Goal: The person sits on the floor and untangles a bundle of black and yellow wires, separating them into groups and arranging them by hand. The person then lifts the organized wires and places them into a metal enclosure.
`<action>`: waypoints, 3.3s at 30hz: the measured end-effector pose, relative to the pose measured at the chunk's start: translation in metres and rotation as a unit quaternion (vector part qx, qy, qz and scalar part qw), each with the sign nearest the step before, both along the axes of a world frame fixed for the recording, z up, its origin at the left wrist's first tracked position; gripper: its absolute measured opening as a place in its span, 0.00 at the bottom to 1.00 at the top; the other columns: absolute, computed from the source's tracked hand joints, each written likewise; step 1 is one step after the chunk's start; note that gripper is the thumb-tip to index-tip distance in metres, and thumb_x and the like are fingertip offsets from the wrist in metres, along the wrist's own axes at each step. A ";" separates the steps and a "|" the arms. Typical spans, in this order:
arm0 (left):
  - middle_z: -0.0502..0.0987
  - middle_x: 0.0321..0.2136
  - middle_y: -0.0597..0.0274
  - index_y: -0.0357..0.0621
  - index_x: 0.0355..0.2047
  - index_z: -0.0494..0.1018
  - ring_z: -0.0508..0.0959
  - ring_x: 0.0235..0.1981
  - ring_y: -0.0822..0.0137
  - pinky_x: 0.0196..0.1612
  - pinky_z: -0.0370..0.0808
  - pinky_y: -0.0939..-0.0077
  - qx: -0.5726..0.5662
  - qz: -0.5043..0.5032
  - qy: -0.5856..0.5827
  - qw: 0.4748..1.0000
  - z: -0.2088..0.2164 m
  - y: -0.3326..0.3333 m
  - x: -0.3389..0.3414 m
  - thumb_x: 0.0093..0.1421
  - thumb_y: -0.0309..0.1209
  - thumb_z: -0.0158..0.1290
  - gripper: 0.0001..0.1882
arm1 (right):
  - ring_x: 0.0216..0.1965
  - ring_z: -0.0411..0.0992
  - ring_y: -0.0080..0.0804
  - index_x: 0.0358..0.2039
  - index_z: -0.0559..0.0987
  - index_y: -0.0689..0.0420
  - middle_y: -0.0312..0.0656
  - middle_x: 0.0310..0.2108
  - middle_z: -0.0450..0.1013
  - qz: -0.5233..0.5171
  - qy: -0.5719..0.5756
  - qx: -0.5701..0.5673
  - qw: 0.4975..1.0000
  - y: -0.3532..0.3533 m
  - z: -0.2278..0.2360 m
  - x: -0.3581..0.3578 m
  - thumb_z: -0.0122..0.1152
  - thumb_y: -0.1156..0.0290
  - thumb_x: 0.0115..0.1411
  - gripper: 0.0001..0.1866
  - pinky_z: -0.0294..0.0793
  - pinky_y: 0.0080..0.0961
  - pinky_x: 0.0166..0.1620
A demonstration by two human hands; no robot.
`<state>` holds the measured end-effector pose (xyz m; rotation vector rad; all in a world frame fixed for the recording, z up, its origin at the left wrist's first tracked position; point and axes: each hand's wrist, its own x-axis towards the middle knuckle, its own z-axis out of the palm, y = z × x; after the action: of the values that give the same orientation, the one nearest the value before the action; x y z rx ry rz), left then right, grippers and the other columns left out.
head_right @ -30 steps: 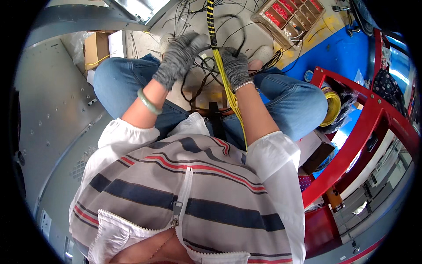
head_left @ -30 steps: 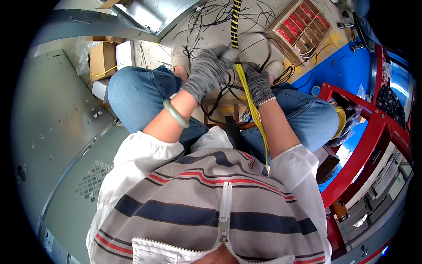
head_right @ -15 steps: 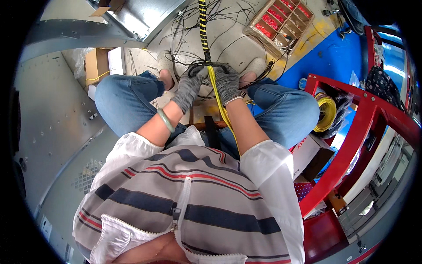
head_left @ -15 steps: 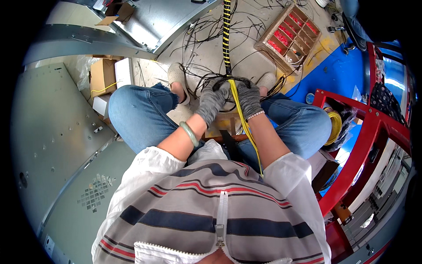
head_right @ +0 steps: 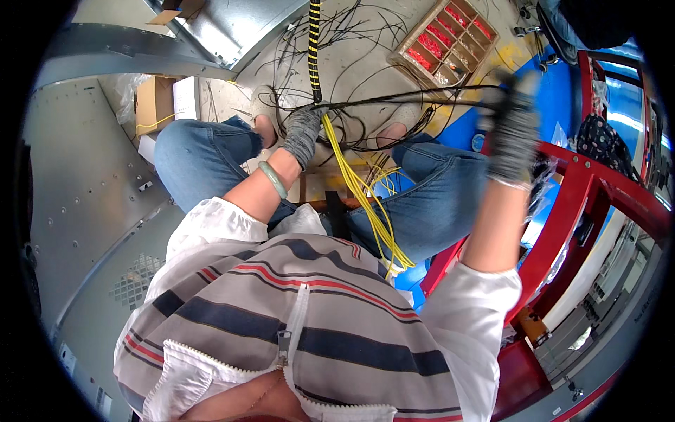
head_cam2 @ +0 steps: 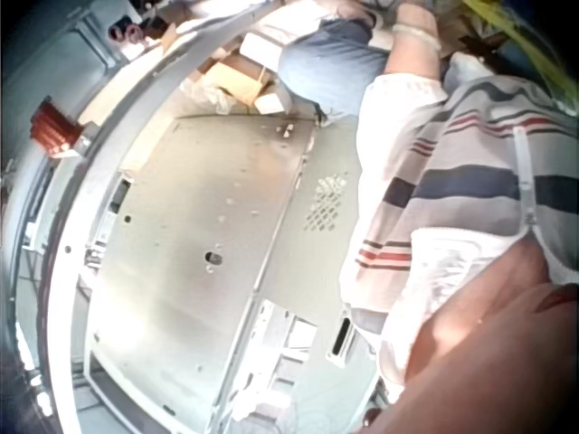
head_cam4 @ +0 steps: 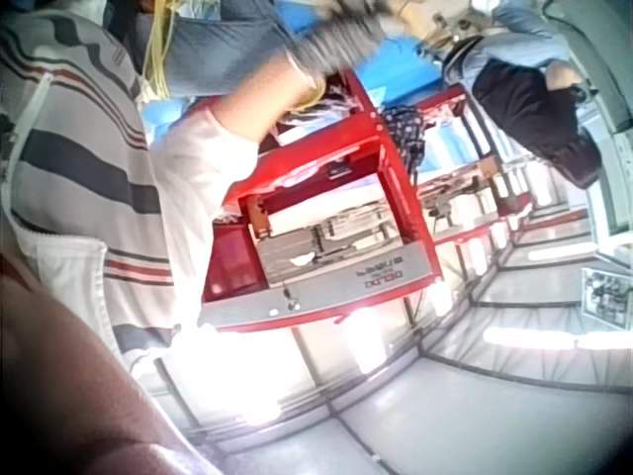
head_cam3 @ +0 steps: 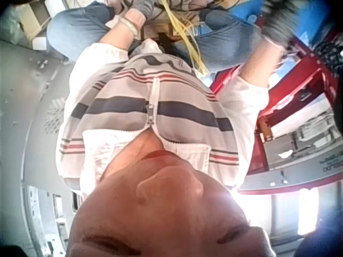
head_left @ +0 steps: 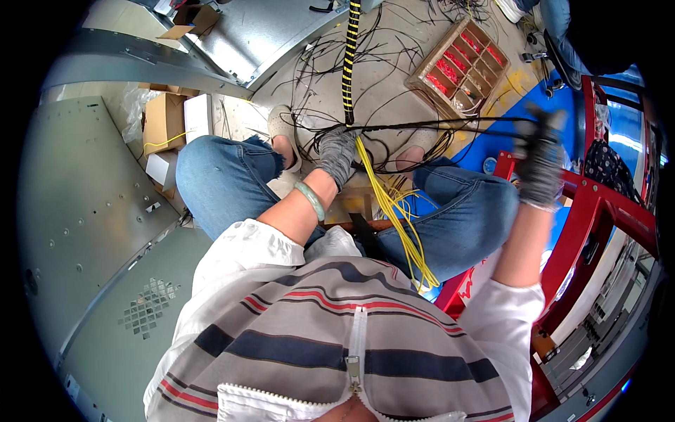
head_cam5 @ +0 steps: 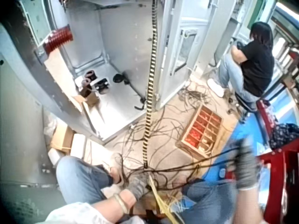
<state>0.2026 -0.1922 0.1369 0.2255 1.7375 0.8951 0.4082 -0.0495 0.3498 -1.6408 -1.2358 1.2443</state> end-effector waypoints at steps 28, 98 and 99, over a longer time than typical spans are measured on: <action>0.75 0.26 0.67 0.42 0.37 0.73 0.71 0.25 0.75 0.27 0.70 0.84 0.430 -0.162 0.182 0.869 0.283 0.000 -0.187 0.55 0.37 0.48 0.14 | 0.40 0.70 0.39 0.43 0.66 0.59 0.48 0.40 0.69 -0.064 0.202 -0.065 0.975 0.065 -0.041 0.093 0.52 0.53 0.53 0.24 0.72 0.34 0.38; 0.75 0.26 0.63 0.37 0.36 0.72 0.69 0.27 0.74 0.33 0.68 0.81 0.055 -0.190 -0.012 0.980 0.007 0.006 -0.017 0.52 0.35 0.53 0.15 | 0.29 0.71 0.41 0.31 0.72 0.62 0.50 0.27 0.72 0.329 -0.126 0.004 0.936 -0.102 -0.210 -0.077 0.54 0.73 0.49 0.08 0.70 0.28 0.33; 0.73 0.25 0.65 0.38 0.38 0.71 0.68 0.24 0.77 0.30 0.67 0.83 0.080 -0.195 -0.052 0.976 0.005 0.005 -0.019 0.53 0.35 0.52 0.15 | 0.29 0.71 0.42 0.31 0.72 0.62 0.50 0.26 0.72 0.324 -0.125 -0.002 0.938 -0.102 -0.208 -0.077 0.54 0.74 0.49 0.08 0.70 0.28 0.33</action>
<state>0.1837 -0.1869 0.1424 0.5950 1.4573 0.7422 0.3310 -0.1514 0.1415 -1.4676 -2.0467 1.4347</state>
